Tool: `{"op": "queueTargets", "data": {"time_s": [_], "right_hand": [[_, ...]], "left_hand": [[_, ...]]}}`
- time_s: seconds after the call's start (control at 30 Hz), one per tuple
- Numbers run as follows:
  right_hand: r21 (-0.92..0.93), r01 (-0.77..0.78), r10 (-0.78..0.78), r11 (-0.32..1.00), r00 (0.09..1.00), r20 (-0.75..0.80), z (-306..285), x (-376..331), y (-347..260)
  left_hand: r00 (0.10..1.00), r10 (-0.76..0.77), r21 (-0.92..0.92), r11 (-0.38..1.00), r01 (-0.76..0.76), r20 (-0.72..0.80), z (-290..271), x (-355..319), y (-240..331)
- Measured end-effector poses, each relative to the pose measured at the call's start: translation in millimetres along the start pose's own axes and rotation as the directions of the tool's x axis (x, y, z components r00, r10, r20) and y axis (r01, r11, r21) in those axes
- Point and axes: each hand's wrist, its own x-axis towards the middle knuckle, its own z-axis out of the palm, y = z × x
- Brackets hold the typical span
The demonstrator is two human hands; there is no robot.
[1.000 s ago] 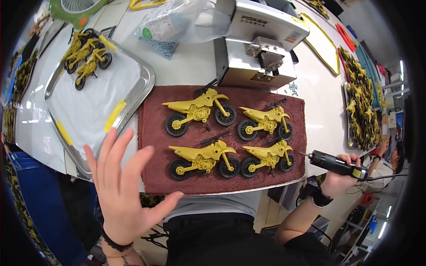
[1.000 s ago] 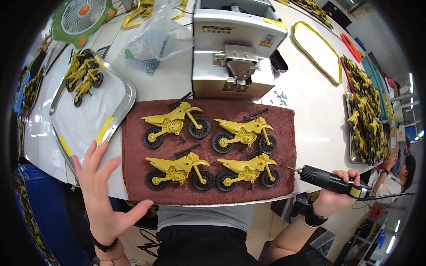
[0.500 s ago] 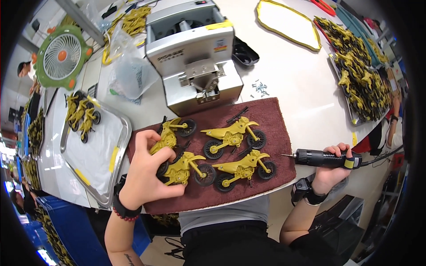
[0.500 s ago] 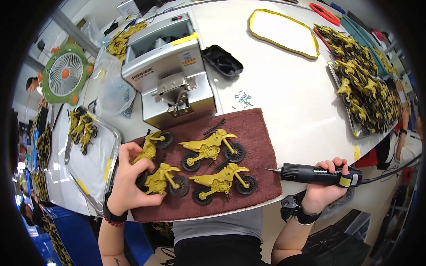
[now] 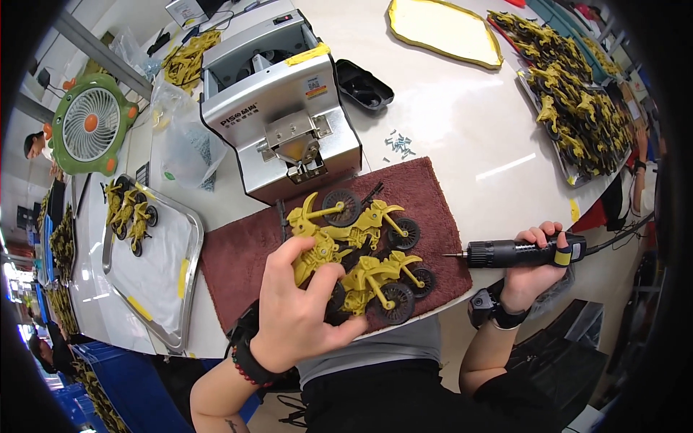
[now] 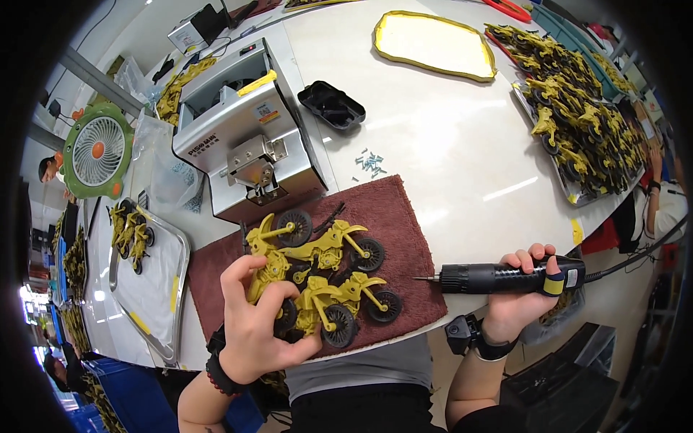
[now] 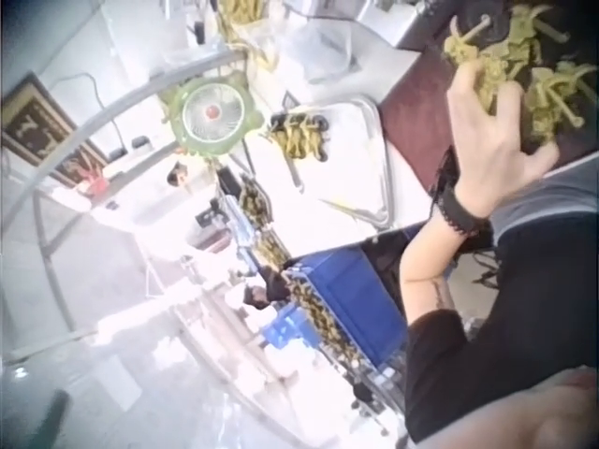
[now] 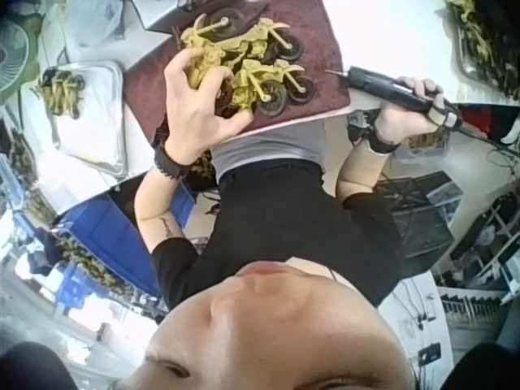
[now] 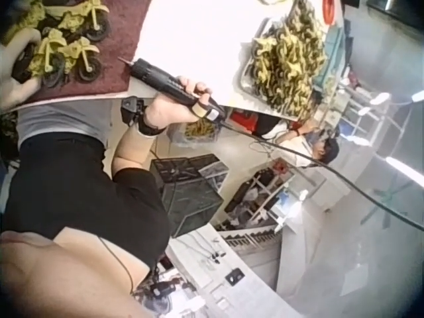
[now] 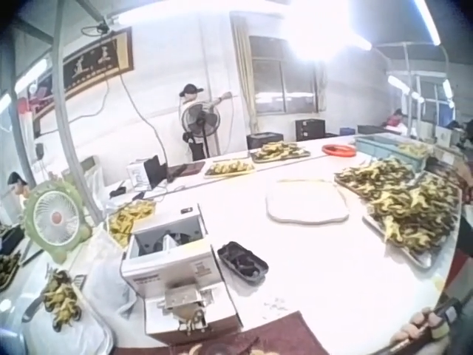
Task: The person uses a specialized hand tool, likely a heat gun or air tool, to process or assemble small yellow toy motorcycle models on a workbench in a factory setting.
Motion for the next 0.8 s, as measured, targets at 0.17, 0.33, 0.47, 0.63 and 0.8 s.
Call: {"op": "queueTargets", "data": {"time_s": [0.17, 0.33, 0.47, 0.63, 0.8], "right_hand": [[-0.011, 0.014, -0.014, 1.000, 1.000, -0.018, -3, 0, 0], [-0.011, 0.026, -0.026, 1.000, 1.000, -0.005, -3, -1, 1], [-0.022, 0.024, -0.024, 0.999, 1.000, 0.015, -3, 0, 1], [-0.031, 0.024, -0.023, 0.999, 1.000, 0.021, -7, 3, 4], [-0.006, 0.032, -0.032, 0.999, 0.997, 0.067, -9, 6, -2]], "left_hand": [[0.974, 0.129, -0.015, 0.992, -0.128, 0.186, 9, 23, 4], [0.953, 0.170, -0.041, 0.985, -0.165, 0.252, 11, 34, -4], [0.954, 0.188, -0.066, 0.982, -0.177, 0.234, 16, 30, -5], [0.984, 0.105, -0.029, 0.994, -0.102, 0.142, 12, 24, 3], [0.982, 0.097, -0.078, 0.993, -0.085, 0.162, 6, 12, -2]]}}
